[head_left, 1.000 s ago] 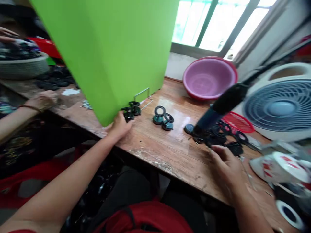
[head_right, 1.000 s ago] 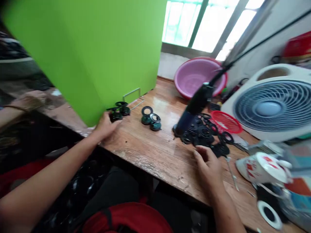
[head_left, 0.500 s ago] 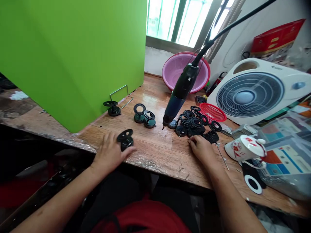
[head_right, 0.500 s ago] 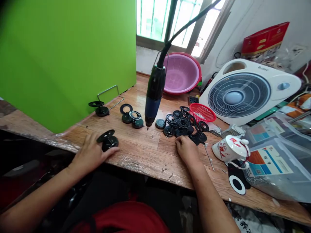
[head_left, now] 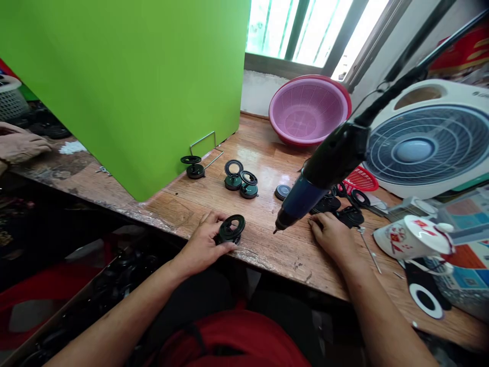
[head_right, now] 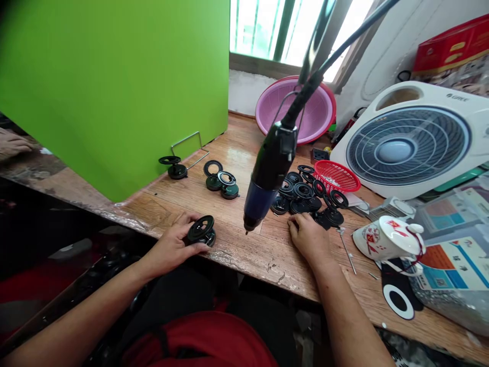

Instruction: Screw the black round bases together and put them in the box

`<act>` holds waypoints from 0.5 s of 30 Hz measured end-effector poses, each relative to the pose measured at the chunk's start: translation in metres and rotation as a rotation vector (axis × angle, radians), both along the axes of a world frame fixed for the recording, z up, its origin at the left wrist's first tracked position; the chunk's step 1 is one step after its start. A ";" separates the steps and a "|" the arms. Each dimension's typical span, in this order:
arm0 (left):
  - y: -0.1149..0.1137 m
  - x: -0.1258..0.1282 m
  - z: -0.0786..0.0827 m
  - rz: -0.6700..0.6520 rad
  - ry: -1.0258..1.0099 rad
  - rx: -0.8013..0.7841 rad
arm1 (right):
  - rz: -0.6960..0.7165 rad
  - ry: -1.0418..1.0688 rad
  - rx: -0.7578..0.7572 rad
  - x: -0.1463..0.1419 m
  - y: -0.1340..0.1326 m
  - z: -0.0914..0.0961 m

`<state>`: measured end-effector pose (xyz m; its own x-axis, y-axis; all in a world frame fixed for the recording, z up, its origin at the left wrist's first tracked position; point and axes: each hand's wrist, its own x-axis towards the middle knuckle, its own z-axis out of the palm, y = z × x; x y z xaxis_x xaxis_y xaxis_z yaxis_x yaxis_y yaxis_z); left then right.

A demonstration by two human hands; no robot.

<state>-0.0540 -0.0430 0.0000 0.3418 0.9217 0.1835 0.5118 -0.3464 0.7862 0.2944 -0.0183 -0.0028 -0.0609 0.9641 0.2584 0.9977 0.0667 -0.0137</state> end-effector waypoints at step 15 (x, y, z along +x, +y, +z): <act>-0.014 0.035 0.000 -0.083 -0.017 0.040 | 0.590 0.777 -0.252 -0.093 -0.041 0.006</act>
